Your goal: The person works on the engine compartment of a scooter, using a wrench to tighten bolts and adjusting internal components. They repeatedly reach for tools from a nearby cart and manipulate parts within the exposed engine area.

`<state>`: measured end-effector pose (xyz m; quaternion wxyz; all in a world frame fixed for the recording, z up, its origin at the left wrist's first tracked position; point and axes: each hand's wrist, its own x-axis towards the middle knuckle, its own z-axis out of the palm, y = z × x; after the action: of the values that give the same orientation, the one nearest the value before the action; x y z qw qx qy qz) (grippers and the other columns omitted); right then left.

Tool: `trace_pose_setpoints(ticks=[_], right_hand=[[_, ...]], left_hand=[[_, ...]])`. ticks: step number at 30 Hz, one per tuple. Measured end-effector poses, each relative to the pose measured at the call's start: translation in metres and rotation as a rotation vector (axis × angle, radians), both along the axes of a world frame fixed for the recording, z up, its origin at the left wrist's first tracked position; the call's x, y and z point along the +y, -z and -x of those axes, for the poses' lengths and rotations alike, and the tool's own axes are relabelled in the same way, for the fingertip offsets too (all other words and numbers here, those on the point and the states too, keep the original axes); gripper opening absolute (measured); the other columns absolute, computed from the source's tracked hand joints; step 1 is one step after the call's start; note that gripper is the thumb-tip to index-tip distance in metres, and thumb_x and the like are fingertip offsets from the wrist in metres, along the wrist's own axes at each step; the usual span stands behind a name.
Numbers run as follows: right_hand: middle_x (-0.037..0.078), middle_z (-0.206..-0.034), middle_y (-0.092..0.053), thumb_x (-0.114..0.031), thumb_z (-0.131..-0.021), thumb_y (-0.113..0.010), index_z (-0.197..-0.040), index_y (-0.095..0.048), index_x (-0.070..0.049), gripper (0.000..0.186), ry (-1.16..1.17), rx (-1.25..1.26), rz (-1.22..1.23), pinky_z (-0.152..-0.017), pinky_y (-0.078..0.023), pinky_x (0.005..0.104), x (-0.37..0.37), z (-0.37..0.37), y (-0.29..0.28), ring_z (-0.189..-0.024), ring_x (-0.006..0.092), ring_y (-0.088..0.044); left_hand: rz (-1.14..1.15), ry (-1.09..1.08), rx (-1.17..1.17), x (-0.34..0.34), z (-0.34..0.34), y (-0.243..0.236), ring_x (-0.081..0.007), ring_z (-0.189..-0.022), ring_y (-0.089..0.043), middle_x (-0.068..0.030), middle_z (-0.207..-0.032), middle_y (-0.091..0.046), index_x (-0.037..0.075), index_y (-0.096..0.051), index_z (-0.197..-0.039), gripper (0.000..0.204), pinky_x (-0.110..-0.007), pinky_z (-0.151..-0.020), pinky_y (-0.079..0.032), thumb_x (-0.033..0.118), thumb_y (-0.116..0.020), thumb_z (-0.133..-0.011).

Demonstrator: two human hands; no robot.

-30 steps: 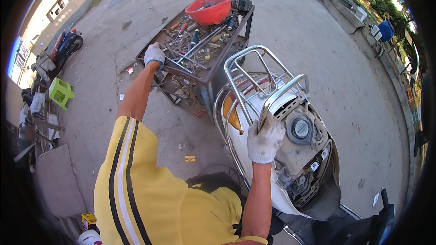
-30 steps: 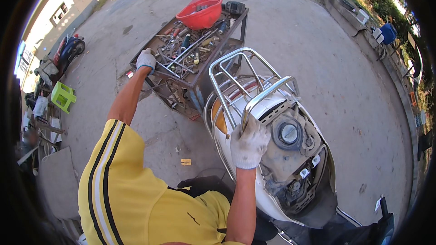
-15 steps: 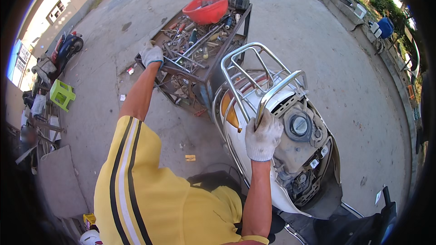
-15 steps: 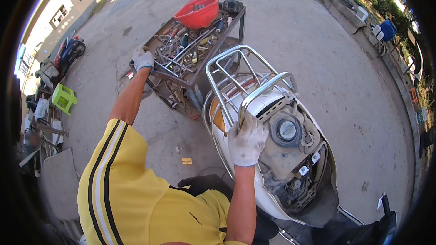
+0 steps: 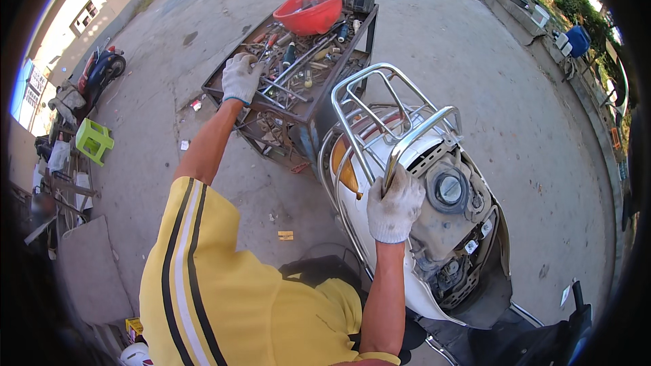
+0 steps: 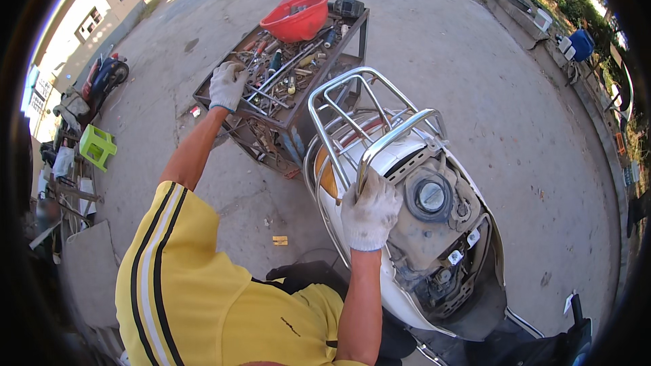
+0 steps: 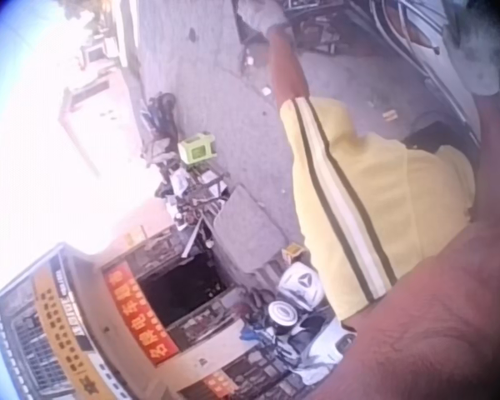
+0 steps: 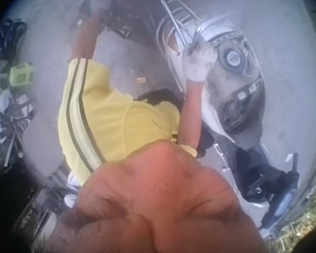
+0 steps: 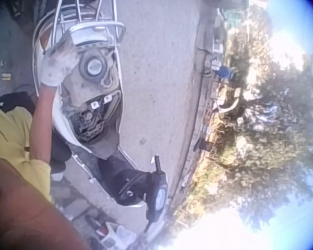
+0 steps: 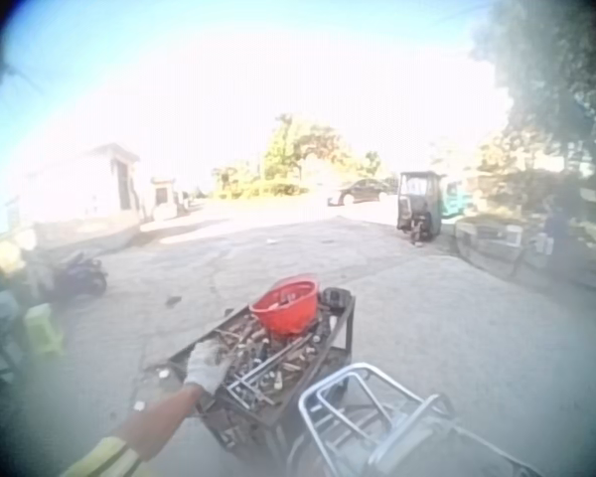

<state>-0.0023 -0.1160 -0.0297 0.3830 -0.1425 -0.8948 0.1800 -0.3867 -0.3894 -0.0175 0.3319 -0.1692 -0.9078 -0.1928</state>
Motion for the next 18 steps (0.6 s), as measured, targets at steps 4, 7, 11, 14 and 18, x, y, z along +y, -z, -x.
trace_pose_setpoints(ticks=[4, 7, 11, 14, 18], right_hand=[[0.017, -0.103, -0.064, -0.005, -0.081, -0.075, -0.130, -0.058, -0.003, 0.052, -0.004, 0.025, -0.013, -0.090, -0.047, 0.0522, 0.000, 0.001, 0.000, -0.098, 0.0387, -0.061], [0.017, -0.103, -0.065, -0.005, -0.082, -0.075, -0.131, -0.058, -0.003, 0.052, -0.010, 0.029, -0.021, -0.090, -0.047, 0.0521, 0.000, -0.001, 0.000, -0.098, 0.0382, -0.062], [0.017, -0.104, -0.065, -0.005, -0.082, -0.075, -0.132, -0.056, -0.003, 0.053, -0.024, 0.013, -0.018, -0.090, -0.047, 0.0520, -0.001, 0.000, -0.003, -0.098, 0.0376, -0.062], [0.017, -0.103, -0.064, -0.005, -0.082, -0.075, -0.132, -0.056, -0.003, 0.054, -0.014, 0.011, -0.023, -0.090, -0.047, 0.0521, 0.001, 0.000, 0.000, -0.098, 0.0376, -0.062], [0.017, -0.103, -0.064, -0.006, -0.082, -0.075, -0.131, -0.056, -0.004, 0.052, -0.008, 0.009, -0.028, -0.090, -0.046, 0.0523, 0.000, 0.000, 0.000, -0.098, 0.0378, -0.062]], left_hand=[[0.065, 0.219, -0.115, 0.011, -0.016, -0.012, -0.0316, -0.116, -0.063, -0.0102, -0.118, -0.070, 0.007, -0.078, -0.098, 0.026, -0.042, -0.101, -0.050, 0.030, -0.078, -0.087], [0.084, 0.317, -0.183, 0.019, -0.022, -0.016, -0.0319, -0.116, -0.063, -0.0102, -0.118, -0.071, 0.007, -0.078, -0.099, 0.024, -0.043, -0.101, -0.051, 0.028, -0.078, -0.086], [0.132, 0.517, -0.186, 0.031, -0.032, -0.022, -0.0312, -0.116, -0.063, -0.0114, -0.116, -0.070, 0.007, -0.076, -0.102, 0.025, -0.044, -0.099, -0.051, 0.026, -0.079, -0.086], [0.233, 0.613, -0.206, 0.052, -0.039, -0.022, -0.0345, -0.111, -0.063, -0.0133, -0.107, -0.070, 0.011, -0.076, -0.118, 0.037, -0.045, -0.098, -0.050, 0.031, -0.077, -0.087], [0.428, 0.544, -0.258, 0.077, -0.049, -0.029, -0.0357, -0.112, -0.061, -0.0148, -0.106, -0.069, 0.015, -0.074, -0.127, 0.045, -0.047, -0.098, -0.048, 0.037, -0.075, -0.088]])
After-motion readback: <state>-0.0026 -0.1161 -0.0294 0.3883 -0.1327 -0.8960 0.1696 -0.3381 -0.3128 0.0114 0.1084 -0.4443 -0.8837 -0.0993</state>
